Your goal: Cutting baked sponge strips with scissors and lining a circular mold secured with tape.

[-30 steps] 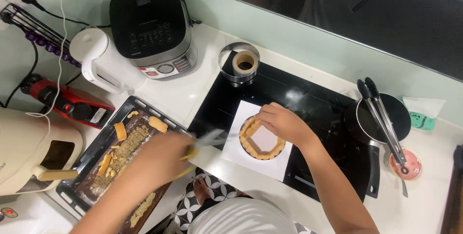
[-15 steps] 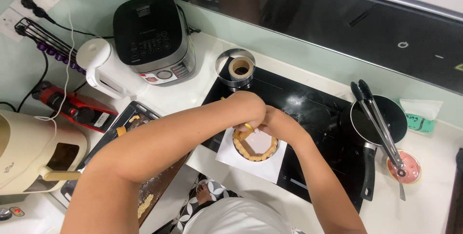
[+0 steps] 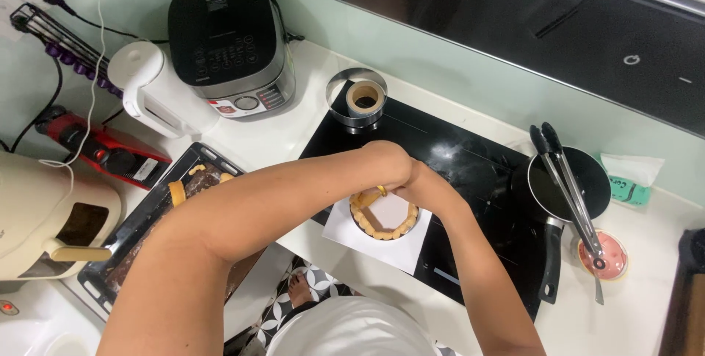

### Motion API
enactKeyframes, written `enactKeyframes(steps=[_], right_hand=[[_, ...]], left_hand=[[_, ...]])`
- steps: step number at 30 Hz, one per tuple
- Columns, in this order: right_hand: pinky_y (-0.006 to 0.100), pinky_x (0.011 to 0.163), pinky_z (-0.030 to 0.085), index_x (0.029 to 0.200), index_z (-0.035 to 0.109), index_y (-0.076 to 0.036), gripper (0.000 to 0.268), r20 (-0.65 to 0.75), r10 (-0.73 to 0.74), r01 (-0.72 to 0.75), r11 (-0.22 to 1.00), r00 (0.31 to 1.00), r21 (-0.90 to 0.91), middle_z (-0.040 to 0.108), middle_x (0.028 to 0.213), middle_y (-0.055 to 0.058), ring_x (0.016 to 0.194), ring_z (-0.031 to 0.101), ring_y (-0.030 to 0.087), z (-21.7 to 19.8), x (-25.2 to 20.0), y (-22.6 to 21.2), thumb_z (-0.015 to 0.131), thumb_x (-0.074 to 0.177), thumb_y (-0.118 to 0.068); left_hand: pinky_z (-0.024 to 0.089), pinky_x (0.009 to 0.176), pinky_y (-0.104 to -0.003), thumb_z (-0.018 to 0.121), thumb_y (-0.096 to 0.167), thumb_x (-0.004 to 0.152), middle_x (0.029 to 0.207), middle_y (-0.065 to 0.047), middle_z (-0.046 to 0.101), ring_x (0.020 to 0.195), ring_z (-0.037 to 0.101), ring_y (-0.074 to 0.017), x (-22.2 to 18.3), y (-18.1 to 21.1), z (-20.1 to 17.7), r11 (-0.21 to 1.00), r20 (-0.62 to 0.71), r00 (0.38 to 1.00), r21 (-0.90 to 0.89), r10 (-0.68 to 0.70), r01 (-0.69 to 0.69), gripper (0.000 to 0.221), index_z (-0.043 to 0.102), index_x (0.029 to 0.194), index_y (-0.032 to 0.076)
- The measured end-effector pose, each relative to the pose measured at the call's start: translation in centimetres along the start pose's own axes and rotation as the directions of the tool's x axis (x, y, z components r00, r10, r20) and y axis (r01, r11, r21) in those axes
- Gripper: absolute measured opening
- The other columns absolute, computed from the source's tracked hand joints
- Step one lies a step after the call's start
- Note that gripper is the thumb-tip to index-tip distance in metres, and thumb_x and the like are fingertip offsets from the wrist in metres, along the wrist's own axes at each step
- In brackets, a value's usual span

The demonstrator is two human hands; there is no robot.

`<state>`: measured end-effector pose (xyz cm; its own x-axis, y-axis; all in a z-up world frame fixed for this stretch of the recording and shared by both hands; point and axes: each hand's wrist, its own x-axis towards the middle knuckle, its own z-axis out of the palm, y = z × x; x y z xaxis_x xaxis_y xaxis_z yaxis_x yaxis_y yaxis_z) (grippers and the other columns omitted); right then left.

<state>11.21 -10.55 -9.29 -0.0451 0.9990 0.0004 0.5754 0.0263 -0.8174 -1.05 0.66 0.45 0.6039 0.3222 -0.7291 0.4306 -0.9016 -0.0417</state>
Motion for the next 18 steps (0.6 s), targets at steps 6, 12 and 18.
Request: enactKeyframes(steps=[6, 12, 18], right_hand=[[0.038, 0.086, 0.056, 0.115, 0.071, -0.005, 0.049, -0.01, -0.014, 0.015, 0.997, 1.0, 0.079, 0.07, 0.113, 0.011, 0.101, 0.069, 0.027, 0.3, 0.4, 0.2, 0.087, 0.069, -0.009], [0.038, 0.085, 0.057, 0.115, 0.071, -0.004, 0.053, -0.041, -0.011, 0.017, 0.986, 0.999, 0.163, 0.07, 0.112, 0.011, 0.1, 0.069, 0.027, 0.3, 0.4, 0.4, 0.088, 0.065, -0.007], [0.038, 0.085, 0.057, 0.115, 0.071, -0.004, 0.057, -0.073, 0.0, 0.018, 0.969, 0.997, 0.245, 0.07, 0.11, 0.012, 0.099, 0.07, 0.027, 0.2, 0.3, 0.7, 0.089, 0.061, -0.006]], left_hand=[[0.055, 0.072, -0.043, 0.078, 0.009, 0.076, 0.097, -0.011, 0.077, 0.088, 0.072, -0.0281, 2.2, -8.3, 6.6, 0.998, -0.044, 0.998, -0.06, -0.034, 0.032, 0.019, 0.081, 0.094, 0.012], [0.057, 0.073, -0.043, 0.077, 0.012, 0.078, 0.098, -0.012, 0.077, 0.09, 0.072, -0.029, -2.5, -1.0, -0.5, 0.994, -0.083, 0.995, -0.1, -0.056, 0.048, 0.018, 0.08, 0.096, 0.012], [0.058, 0.074, -0.044, 0.076, 0.014, 0.08, 0.1, -0.012, 0.077, 0.092, 0.073, -0.0299, -5.5, 0.9, -3.0, 0.989, -0.122, 0.99, -0.139, -0.074, 0.057, 0.018, 0.08, 0.098, 0.011]])
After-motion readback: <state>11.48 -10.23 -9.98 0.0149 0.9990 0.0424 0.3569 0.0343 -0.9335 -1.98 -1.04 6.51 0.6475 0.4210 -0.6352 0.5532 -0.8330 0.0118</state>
